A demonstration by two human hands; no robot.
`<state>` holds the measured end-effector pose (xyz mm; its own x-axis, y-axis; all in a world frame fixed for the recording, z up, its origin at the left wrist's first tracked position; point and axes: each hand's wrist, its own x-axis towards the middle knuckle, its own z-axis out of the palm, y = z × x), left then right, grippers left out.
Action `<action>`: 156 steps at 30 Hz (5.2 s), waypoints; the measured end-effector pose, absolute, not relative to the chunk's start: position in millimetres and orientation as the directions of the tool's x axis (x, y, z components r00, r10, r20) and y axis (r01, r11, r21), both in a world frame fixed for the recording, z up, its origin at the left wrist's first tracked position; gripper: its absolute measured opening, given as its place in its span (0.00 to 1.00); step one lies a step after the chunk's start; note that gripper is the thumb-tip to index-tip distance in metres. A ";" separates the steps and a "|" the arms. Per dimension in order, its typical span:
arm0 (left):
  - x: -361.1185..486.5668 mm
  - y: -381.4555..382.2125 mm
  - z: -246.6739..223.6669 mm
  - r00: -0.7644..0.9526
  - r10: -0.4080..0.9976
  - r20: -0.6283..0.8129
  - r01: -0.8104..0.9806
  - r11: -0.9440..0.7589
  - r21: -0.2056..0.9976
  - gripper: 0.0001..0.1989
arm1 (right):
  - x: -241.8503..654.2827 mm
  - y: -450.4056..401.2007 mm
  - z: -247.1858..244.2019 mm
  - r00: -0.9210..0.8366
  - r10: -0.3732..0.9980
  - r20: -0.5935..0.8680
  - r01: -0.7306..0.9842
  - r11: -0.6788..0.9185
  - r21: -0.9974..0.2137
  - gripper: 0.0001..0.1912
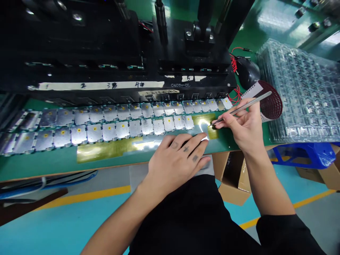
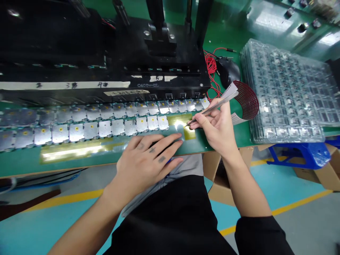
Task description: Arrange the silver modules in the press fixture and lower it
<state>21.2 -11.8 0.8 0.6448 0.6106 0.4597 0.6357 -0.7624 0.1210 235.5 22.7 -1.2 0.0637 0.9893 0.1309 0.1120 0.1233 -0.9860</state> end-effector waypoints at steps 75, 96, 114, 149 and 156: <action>-54.4 -10.2 -3.1 0.594 0.651 0.473 0.752 -0.658 -0.039 0.23 | 135.2 58.6 -1.7 -0.121 0.986 0.116 0.056 0.124 -0.991 0.22; 13.0 -13.6 7.8 0.705 0.601 0.376 0.604 -0.787 0.125 0.21 | 238.7 21.1 -2.4 -0.033 0.977 0.209 0.066 0.210 -0.975 0.15; 17.5 -13.1 4.3 0.688 0.628 0.364 0.647 -0.758 0.087 0.21 | 232.7 20.1 3.9 -0.034 0.978 0.205 0.110 0.207 -0.972 0.13; -82.4 -11.5 0.3 0.616 0.685 0.390 0.743 -0.669 0.002 0.24 | 112.4 59.9 0.6 -0.063 0.989 0.134 0.075 0.138 -0.988 0.22; -82.9 -11.5 0.1 0.618 0.683 0.389 0.747 -0.665 -0.021 0.24 | 111.2 59.8 0.3 -0.062 0.991 0.120 0.070 0.125 -0.990 0.22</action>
